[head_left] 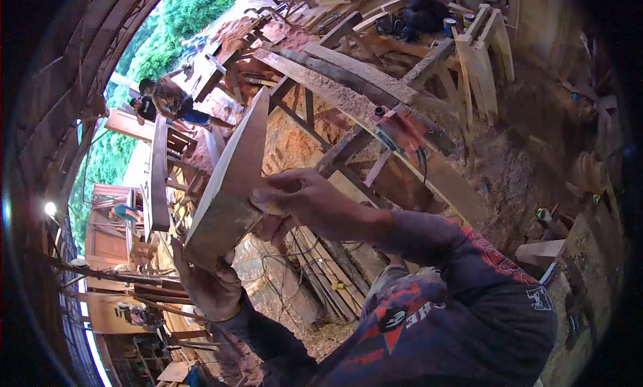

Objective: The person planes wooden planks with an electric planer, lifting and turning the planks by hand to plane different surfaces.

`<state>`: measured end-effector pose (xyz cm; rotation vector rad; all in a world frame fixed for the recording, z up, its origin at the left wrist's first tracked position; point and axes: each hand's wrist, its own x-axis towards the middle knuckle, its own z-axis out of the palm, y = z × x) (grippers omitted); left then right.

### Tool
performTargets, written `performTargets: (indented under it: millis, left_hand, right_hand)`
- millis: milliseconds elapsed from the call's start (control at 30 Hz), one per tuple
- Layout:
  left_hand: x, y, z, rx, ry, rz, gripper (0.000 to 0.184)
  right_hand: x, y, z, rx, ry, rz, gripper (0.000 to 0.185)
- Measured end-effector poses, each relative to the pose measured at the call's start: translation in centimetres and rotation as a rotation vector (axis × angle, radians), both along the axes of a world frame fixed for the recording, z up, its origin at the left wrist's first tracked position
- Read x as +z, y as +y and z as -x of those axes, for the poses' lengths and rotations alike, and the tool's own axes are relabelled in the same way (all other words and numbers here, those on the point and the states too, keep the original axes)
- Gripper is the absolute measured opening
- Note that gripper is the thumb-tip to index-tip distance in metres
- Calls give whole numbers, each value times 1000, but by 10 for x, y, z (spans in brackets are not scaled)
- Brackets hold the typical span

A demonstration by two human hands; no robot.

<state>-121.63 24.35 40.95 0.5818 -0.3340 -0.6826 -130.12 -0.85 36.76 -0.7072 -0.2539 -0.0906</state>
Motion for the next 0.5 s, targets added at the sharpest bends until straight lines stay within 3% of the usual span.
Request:
performTargets:
  millis: [300, 367, 400, 500]
  left_hand:
    - [2, -7, 8, 56, 56, 13, 64]
    - [-3, 0, 5, 80, 41, -30, 63]
    - [-5, -1, 6, 10, -75, 22, 57]
    - [1, -7, 11, 11, -39, 83, 51]
  right_hand:
    - [-11, -1, -6, -18, 21, 169, 44]
    - [-8, 2, -3, -36, 36, 68, 43]
    - [-8, 2, -3, -21, 42, 72, 43]
    - [-5, 1, -2, -54, 6, 114, 40]
